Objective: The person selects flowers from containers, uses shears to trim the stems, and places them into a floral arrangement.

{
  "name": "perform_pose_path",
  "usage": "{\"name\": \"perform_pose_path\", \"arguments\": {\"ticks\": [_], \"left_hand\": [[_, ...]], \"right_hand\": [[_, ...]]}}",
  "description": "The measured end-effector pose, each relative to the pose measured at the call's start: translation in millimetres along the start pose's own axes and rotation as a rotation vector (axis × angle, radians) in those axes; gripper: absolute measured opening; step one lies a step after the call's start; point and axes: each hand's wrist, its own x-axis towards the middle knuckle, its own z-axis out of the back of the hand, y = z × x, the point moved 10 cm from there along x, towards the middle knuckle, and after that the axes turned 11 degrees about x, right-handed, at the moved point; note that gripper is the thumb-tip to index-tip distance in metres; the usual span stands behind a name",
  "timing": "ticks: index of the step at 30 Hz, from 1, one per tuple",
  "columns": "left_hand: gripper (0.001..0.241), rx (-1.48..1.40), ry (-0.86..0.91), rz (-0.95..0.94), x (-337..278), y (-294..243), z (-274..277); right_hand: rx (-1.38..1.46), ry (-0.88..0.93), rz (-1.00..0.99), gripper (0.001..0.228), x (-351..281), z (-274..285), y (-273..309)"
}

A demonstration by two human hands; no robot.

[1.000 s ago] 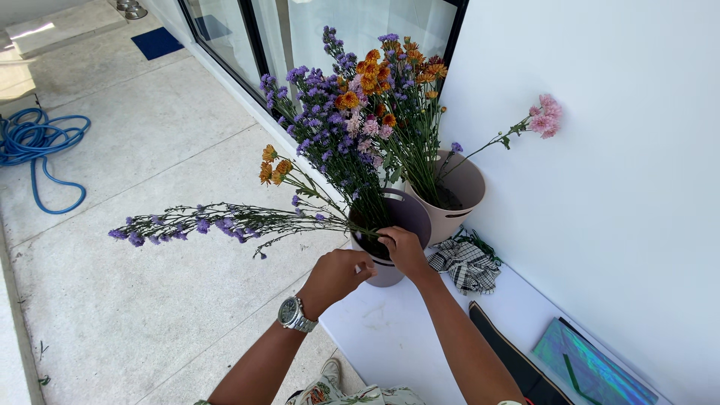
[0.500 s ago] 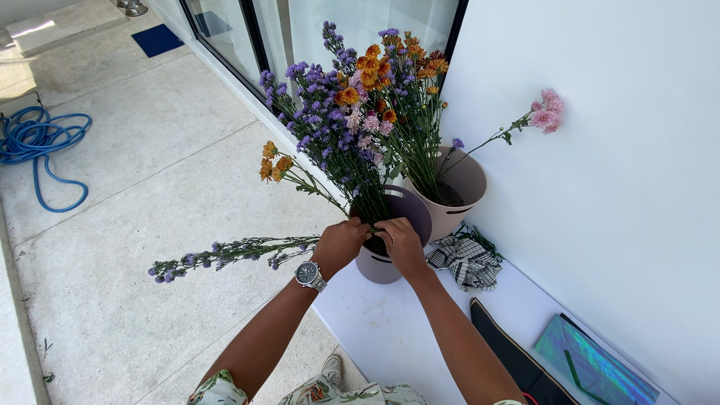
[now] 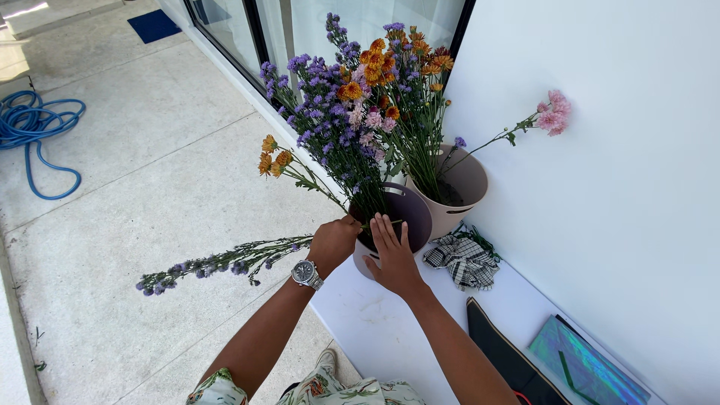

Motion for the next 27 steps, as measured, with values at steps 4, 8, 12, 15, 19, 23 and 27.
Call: {"name": "perform_pose_path", "arguments": {"ticks": [4,8,12,15,19,23,27], "left_hand": [[0.017,0.052,-0.008,-0.024,2.8,-3.1,-13.8],[0.017,0.032,0.005,-0.034,7.1,-5.0,-10.1],[0.016,0.09,0.035,-0.093,3.9,-15.8,-7.3],[0.017,0.079,0.015,-0.119,5.9,-19.9,-3.8],[0.024,0.05,0.099,-0.134,-2.6,-27.2,5.3],[0.035,0.124,0.071,-0.169,-6.1,-33.7,-1.7],[0.023,0.061,0.13,-0.162,-21.8,-44.1,20.7]], "right_hand": [[0.016,-0.034,-0.062,0.078,1.8,-0.3,-3.3],[0.064,-0.209,-0.08,0.073,8.5,26.1,3.9],[0.061,-0.114,-0.077,0.052,-1.3,-11.0,-30.1],[0.037,-0.209,-0.071,0.048,-1.7,-8.3,-48.7],[0.198,-0.121,-0.155,0.029,-11.2,-24.5,-72.7],[0.241,-0.175,-0.158,0.026,-14.6,2.9,-69.6],[0.27,-0.197,-0.054,0.03,-40.7,21.5,-64.8]]}}
